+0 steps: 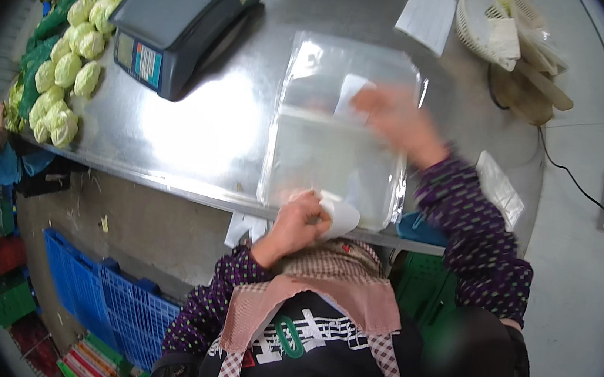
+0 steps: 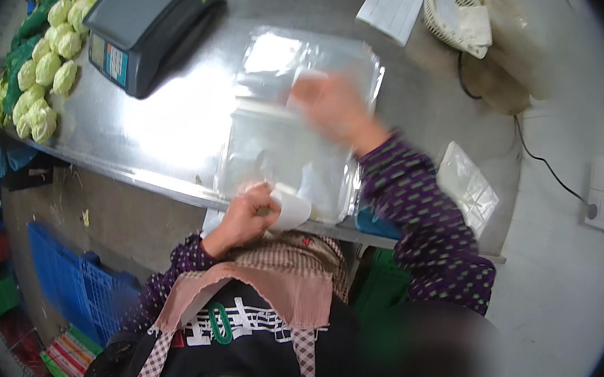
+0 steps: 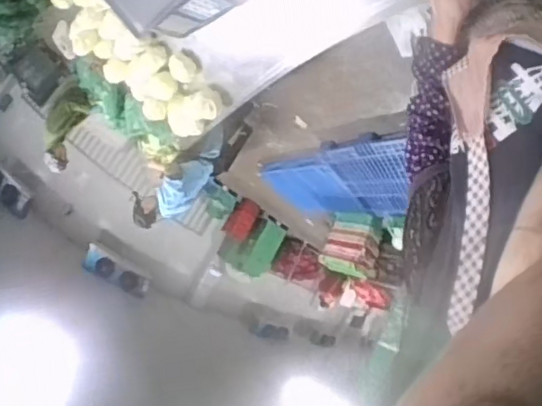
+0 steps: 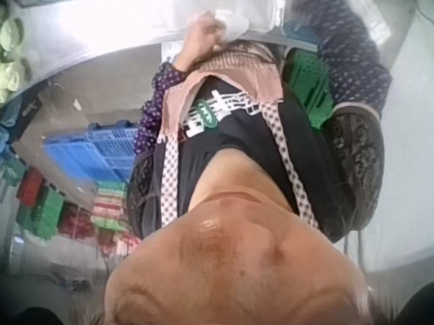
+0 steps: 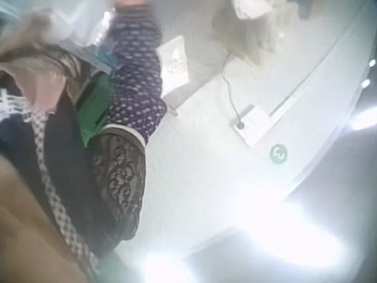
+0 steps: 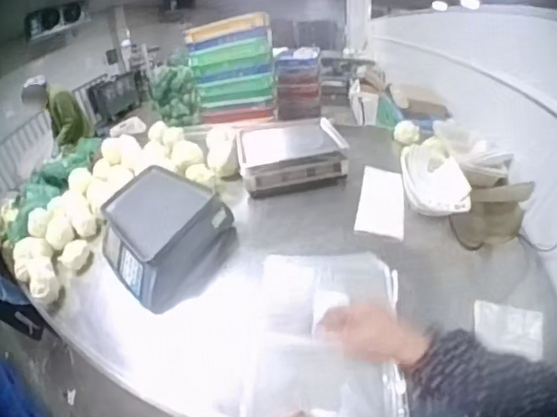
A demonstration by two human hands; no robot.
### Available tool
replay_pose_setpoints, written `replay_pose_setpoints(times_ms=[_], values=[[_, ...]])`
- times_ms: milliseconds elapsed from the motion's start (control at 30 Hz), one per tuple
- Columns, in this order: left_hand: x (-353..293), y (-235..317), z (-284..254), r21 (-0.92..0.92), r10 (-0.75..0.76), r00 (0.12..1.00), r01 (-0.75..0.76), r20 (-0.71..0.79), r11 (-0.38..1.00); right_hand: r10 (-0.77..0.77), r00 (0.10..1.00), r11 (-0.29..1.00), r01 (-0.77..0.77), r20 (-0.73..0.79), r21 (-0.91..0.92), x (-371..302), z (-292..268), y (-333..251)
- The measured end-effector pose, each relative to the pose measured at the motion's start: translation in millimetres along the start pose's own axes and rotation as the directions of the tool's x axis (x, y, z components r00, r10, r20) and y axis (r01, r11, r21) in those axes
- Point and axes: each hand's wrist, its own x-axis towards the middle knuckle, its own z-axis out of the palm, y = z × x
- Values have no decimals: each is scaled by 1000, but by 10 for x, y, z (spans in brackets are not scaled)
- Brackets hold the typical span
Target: The person stands at a stainless steel counter in a market setting and uses a handheld label printer to apply price tags to clear plastic bags containing white rectangular blocks. The person repeatedly prints labels, peels them from the backing, and sticks them onto the bags.
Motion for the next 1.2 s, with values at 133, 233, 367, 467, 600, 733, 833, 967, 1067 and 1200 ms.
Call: replay_pose_setpoints(times_ms=[133,233,367,467,600,733,833,967,1067,1200], values=[[15,-71,52,-35,133,987,-136,-90,990,-379,922,733,246,-81,-634,-53,805,669],[45,-9,-12,133,121,993,-121,6,984,-5,999,832,30,46,-555,198,746,640],[151,-136,1,44,169,981,-174,97,984,-147,965,892,224,218,-393,255,684,615],[32,-272,-72,-50,165,978,-160,126,986,-271,961,848,263,51,-461,-361,647,-19],[-181,-4,-210,-99,387,903,-375,185,922,-352,899,903,252,-260,-349,-1479,126,-558],[-427,90,-91,57,193,931,-221,309,974,107,984,975,-76,-139,211,-2418,-890,-557],[-201,247,87,26,225,900,-253,373,967,285,954,944,-264,-91,197,-2680,-1554,-91],[5,589,478,-6,201,900,-215,387,976,508,858,856,-513,79,70,-2715,-2143,596],[163,594,906,-95,120,891,-87,438,992,548,830,827,-521,101,-209,-2541,-2362,1235],[232,665,1447,-45,32,864,-11,503,999,520,826,658,-550,-218,-514,-2256,-2160,2702]])
